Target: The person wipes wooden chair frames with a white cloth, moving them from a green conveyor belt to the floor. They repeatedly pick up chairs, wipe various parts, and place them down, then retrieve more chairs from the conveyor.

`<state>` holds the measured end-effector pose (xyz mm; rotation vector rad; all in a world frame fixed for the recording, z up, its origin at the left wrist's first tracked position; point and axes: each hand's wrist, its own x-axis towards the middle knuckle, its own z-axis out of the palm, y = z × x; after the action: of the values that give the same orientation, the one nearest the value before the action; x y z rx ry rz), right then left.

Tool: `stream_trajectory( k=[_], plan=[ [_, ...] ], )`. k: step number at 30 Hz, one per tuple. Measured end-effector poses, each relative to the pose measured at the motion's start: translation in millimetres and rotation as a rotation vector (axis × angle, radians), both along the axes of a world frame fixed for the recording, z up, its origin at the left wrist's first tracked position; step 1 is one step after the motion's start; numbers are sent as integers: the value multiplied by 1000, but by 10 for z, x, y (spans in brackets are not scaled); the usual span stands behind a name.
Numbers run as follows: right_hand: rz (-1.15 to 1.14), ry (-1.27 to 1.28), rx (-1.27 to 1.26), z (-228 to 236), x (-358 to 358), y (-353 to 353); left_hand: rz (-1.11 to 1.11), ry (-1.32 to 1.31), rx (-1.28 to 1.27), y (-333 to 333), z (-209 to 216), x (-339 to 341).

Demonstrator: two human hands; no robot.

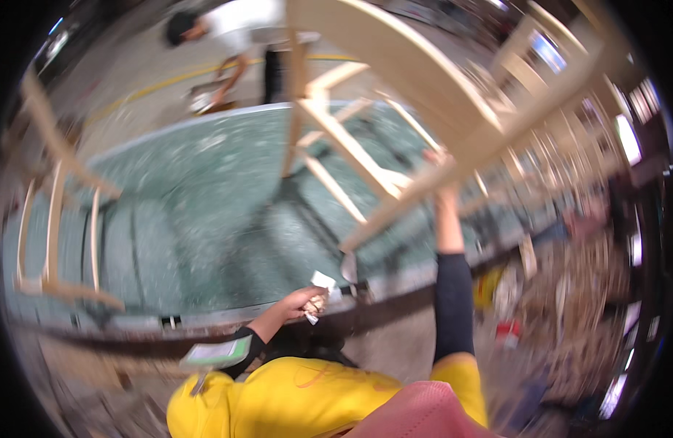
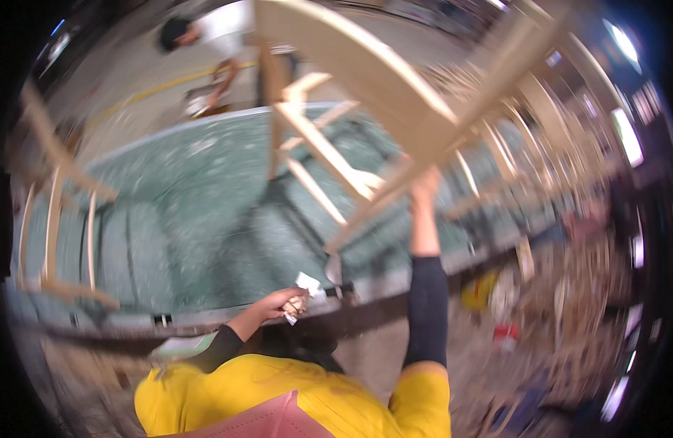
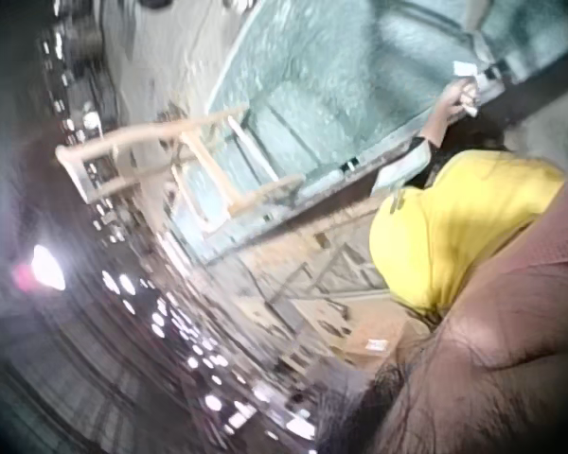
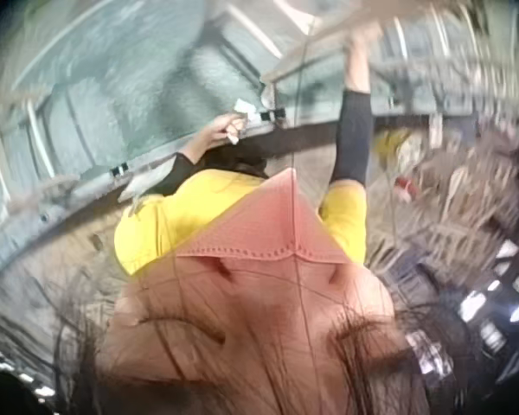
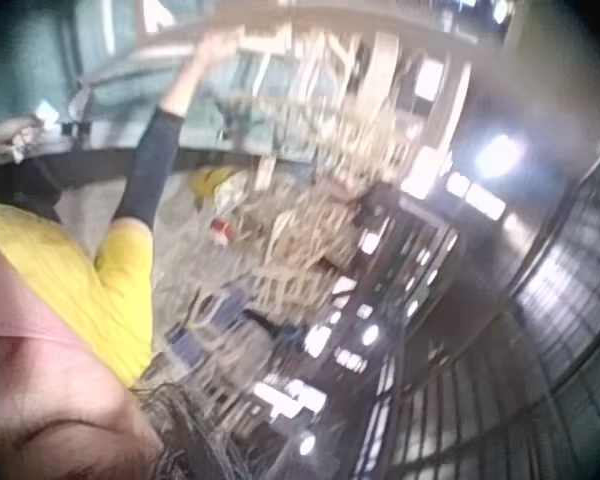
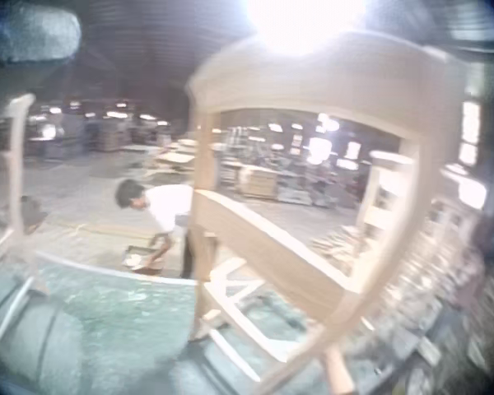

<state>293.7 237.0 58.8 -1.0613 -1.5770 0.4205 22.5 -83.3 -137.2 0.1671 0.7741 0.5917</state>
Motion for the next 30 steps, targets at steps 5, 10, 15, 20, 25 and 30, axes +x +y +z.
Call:
stream_trajectory(
  k=[5,10,15,20,25,30],
  plan=[
    [216,646,-85,-109,490,-1175,175,21,-99,-180,-8,522],
    [-46,587,-560,-1274,2317,-3020,178,-148,-192,-150,137,1619],
    [-790,539,-922,-2438,3616,-4864,-37,-247,-97,203,184,3026],
    [-1120,666,-1136,-3054,4383,-6104,-182,-265,-14,791,561,4771],
    [-1393,869,-1134,-3433,4852,-6523,-290,-225,-15,1521,609,6358],
    [-1365,923,-1051,-3635,5378,-6195,-320,-230,-42,2197,45,7678]
  ],
)
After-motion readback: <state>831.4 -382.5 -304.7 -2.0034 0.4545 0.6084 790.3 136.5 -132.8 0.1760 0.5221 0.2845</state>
